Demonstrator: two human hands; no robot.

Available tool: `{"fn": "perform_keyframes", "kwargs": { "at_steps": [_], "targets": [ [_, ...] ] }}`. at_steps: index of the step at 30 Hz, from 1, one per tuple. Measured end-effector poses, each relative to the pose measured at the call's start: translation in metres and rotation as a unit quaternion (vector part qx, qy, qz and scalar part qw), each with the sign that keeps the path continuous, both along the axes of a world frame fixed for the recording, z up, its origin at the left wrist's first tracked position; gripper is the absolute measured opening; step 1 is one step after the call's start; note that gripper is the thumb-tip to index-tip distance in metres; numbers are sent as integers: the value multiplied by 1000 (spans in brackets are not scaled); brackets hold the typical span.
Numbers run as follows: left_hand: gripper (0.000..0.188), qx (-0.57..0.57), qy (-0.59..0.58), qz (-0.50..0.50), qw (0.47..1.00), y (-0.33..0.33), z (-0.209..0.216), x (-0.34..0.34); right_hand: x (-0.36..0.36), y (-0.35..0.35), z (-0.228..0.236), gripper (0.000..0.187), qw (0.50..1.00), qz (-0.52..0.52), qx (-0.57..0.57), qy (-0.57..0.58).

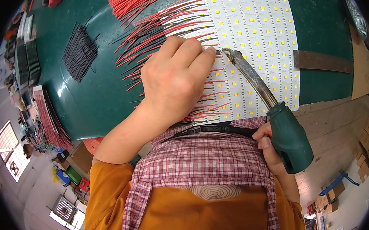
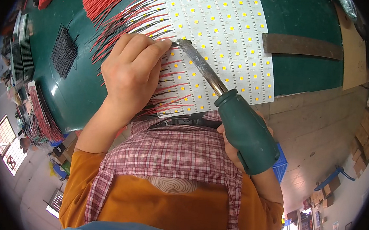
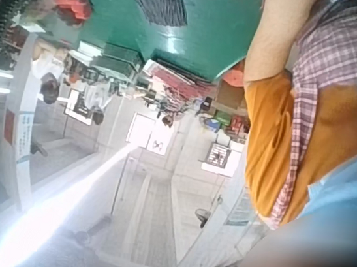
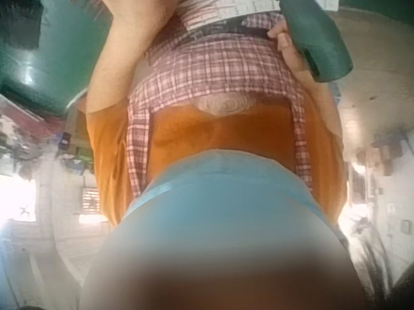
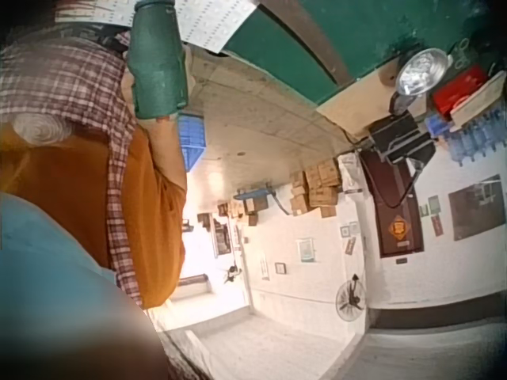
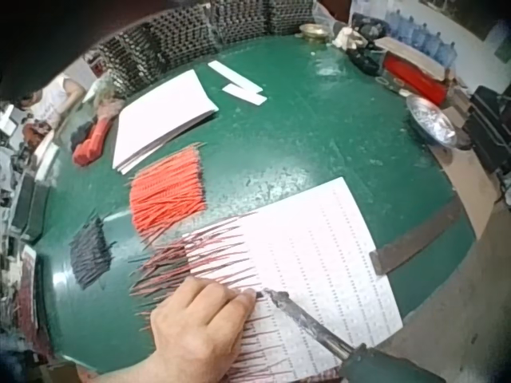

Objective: Soldering red and black wires onto an LED light panel at a factory workbench.

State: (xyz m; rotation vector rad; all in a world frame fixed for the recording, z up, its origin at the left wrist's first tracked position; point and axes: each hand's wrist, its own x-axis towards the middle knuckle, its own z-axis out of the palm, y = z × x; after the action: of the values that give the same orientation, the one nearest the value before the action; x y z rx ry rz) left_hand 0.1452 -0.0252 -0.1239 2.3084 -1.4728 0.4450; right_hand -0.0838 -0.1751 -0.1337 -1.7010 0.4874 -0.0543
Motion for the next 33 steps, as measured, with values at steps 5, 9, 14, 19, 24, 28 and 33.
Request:
{"fn": "perform_keyframes", "kwargs": {
  "at_steps": [5,9,14,19,24,28,33],
  "targets": [
    [21,3,-4,1,1000,0,-1,0,6,-1,10,13,998,15,18,65],
    [21,10,-6,5,1000,-1,-1,0,6,-7,12,15,999,19,27,32],
    [19,15,-4,12,1000,-1,1,1,6,-4,12,7,994,-14,107,24],
    [21,-40,39,3,998,3,0,9,4,-6,10,6,996,2,82,-33],
    [27,-34,62,-21,997,8,5,-5,-3,-8,8,11,998,42,-40,11],
    [25,-19,34,-7,999,6,-2,-5,1,-9,12,14,995,52,-72,41],
    [24,-11,19,-3,1000,5,-3,-5,0,-8,10,15,994,65,-66,66]
  ]
}}
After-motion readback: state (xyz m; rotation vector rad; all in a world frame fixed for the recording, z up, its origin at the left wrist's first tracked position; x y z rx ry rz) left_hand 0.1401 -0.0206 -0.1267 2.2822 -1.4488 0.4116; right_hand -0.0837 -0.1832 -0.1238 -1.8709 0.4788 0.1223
